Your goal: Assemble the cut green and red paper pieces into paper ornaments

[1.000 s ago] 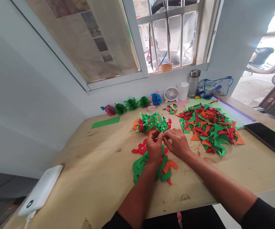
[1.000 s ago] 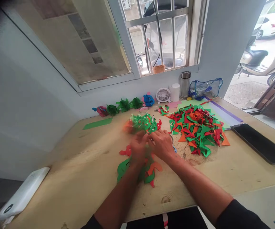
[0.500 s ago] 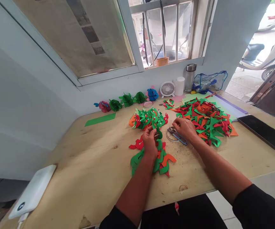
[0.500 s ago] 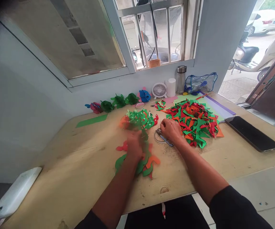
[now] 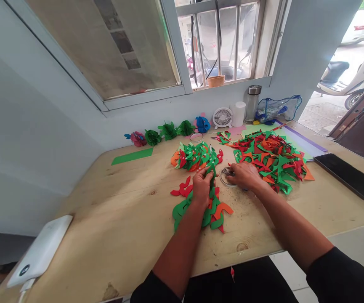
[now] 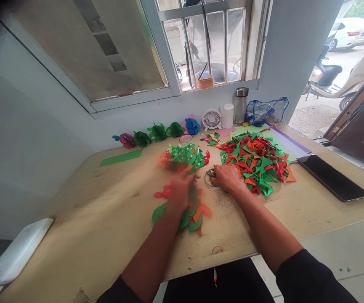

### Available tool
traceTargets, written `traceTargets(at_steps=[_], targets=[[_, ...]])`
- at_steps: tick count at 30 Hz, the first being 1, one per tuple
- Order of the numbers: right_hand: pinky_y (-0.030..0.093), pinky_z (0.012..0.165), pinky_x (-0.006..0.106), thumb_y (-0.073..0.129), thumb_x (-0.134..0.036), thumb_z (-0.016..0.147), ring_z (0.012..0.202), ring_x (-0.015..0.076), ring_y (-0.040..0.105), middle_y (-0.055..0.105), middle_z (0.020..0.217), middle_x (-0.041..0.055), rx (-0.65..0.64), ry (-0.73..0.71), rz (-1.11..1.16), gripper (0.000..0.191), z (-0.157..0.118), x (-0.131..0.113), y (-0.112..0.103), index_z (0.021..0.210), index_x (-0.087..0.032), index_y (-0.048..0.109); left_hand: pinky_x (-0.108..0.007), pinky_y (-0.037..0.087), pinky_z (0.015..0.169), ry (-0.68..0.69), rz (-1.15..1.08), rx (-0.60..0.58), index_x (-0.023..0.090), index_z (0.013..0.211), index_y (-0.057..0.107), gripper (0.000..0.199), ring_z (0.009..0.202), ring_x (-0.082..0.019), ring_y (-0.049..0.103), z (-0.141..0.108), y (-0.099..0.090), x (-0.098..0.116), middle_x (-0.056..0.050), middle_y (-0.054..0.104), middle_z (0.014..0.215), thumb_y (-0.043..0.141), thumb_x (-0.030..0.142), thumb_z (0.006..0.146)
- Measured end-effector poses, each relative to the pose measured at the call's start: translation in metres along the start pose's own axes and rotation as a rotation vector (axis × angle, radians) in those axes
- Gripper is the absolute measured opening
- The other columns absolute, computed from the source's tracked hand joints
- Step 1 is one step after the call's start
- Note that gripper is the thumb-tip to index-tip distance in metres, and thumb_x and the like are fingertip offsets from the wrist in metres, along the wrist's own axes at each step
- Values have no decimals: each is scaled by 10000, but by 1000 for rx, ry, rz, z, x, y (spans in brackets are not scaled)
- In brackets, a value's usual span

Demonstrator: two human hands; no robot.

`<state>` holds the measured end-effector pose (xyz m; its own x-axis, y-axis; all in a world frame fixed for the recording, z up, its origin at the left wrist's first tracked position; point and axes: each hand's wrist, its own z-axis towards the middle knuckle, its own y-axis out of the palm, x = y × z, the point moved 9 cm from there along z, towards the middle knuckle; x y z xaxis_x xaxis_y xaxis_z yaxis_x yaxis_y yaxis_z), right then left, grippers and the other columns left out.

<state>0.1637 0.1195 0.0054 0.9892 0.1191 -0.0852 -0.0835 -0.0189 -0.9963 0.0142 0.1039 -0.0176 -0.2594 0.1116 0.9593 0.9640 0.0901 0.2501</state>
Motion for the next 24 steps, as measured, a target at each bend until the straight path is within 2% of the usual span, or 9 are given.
traceTargets(at_steps=[2,5,8,12,17,24], targets=[[313,536,274,534,-400,733,756,246,626,694,822,128,6,65,58,283,3,10,-2,861,-186,668,-228,387,488,131,178,-52,155,805,685,201,462,-91,484,-3,7,10,-14,623,610,592,285,683],[311,536,261,520,-426,733,758,215,608,691,833,85,93,158,239,299,6,29,-14,877,-203,660,-272,446,659,393,489,-148,201,820,708,188,658,-161,593,-14,23,23,-37,675,719,547,200,721],[321,550,248,520,-437,722,704,175,576,668,753,40,177,224,449,285,9,46,-20,807,-198,649,-299,447,735,517,720,-267,241,877,700,259,767,-200,619,-25,40,17,-43,699,816,520,134,724],[336,541,230,524,-439,707,605,127,511,610,655,12,274,238,746,291,12,56,-18,715,-165,621,-306,450,750,555,954,-400,246,910,683,315,821,-207,624,-33,54,6,-44,700,892,482,90,724],[327,494,229,531,-456,684,527,107,444,523,564,-18,361,260,1014,302,14,63,-16,679,-160,592,-292,441,786,545,1154,-549,228,1020,639,420,941,-201,601,-40,64,0,-51,654,1048,469,40,685],[354,488,230,574,-436,658,521,98,433,512,582,-24,398,280,1175,287,13,62,-16,712,-156,601,-256,407,676,490,1319,-500,234,1013,637,345,894,-188,582,-34,64,-6,-55,620,1018,459,76,764]])
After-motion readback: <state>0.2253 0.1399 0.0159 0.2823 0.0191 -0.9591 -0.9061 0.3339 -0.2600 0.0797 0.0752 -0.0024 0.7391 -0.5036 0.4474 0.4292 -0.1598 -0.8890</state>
